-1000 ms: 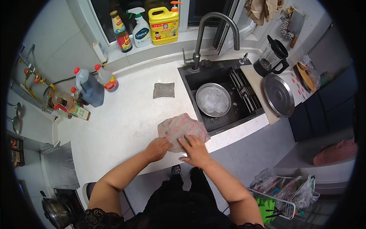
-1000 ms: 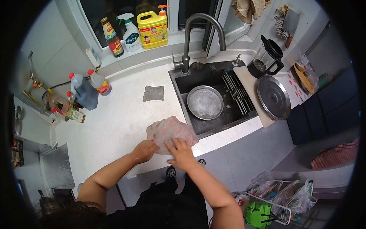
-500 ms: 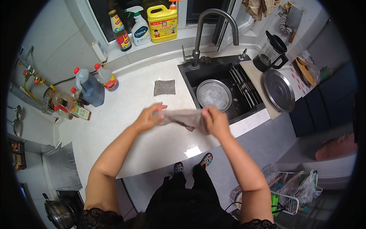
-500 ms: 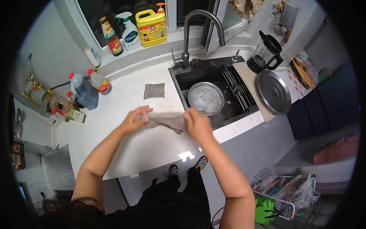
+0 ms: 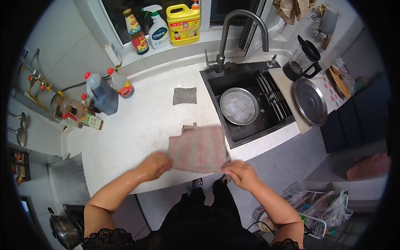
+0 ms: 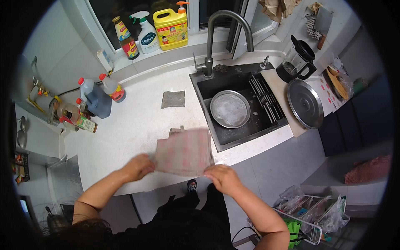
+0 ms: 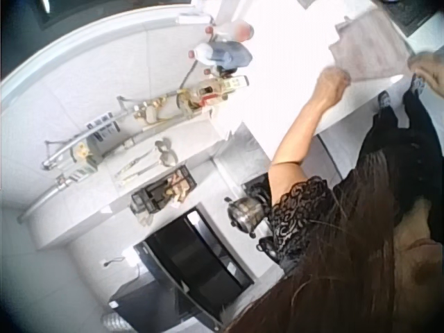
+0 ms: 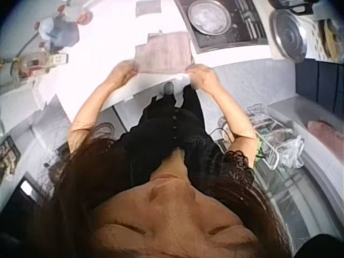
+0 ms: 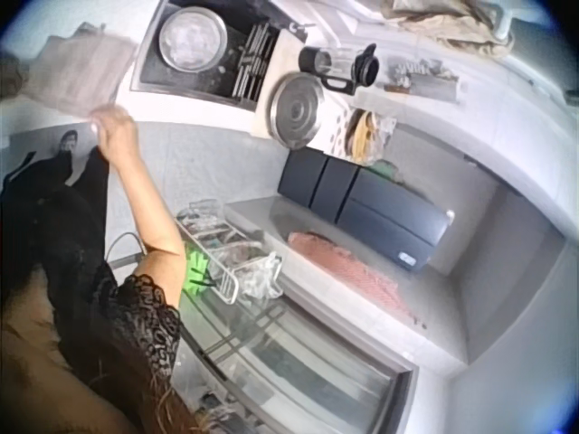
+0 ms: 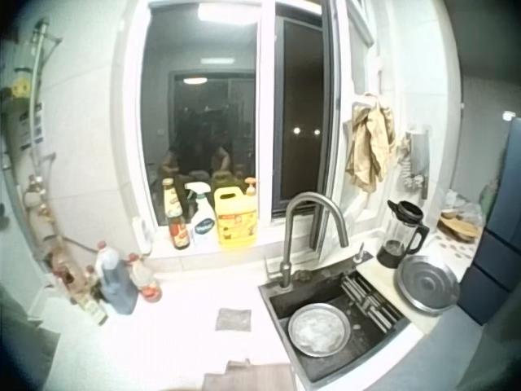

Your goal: The person wipes the kitchen countertop and backsplash with a cloth, then rinses the cloth in the sink and wrings it out. They continue wiping the countertop and sink area, moving items as needed to reach different surfaces.

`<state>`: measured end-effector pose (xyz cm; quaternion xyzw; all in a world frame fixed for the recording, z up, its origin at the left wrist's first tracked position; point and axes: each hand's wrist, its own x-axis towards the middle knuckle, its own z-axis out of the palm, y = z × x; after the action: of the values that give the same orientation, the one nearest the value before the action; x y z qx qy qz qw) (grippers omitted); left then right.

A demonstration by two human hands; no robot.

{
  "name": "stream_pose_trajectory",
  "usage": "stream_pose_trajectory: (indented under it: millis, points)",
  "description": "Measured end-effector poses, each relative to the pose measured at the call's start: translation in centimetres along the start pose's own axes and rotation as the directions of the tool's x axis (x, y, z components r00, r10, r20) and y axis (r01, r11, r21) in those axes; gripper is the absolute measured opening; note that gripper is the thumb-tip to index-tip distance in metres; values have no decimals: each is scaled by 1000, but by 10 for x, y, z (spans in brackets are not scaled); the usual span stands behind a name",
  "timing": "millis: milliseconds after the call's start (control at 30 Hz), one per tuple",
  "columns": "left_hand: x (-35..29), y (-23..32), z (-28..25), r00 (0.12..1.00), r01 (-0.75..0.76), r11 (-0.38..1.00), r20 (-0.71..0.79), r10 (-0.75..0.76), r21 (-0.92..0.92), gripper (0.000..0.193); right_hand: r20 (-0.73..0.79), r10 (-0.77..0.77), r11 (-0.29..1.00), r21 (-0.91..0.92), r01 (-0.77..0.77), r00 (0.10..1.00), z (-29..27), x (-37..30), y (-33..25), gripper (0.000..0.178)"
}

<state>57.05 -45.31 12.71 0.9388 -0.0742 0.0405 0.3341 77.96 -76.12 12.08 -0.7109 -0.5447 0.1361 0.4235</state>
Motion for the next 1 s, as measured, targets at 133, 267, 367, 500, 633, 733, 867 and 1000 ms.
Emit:
stream_pose_trajectory:
  millis: [133,267,367,500,633,733,867,1000]
  points:
    - [-17,-17,30,948,250,957,238,-211,-145,13,212,173,984,4,-177,962,26,-19,16,12]
    - [36,-36,-1,886,463,877,94,-454,-127,20,133,535,834,77,-547,834,9,43,35,16]
    - [56,-63,19,927,253,950,-328,-183,185,35,-210,400,870,-220,-442,892,18,71,53,25]
    - [59,-54,77,980,196,939,-89,-178,283,55,-196,267,880,-348,-321,944,57,63,63,37]
    - [54,-37,121,962,246,874,4,-272,419,66,115,249,860,-483,-165,962,86,39,48,63]
    - [49,-74,148,949,304,836,-65,-310,456,61,170,353,838,-494,-231,920,98,27,52,77]
    - [87,-51,144,871,350,834,-179,-457,-426,47,40,422,895,-177,-410,906,107,22,80,88]
    - [141,21,115,833,150,-215,240,-499,-965,53,-105,403,881,315,-354,909,79,34,54,101]
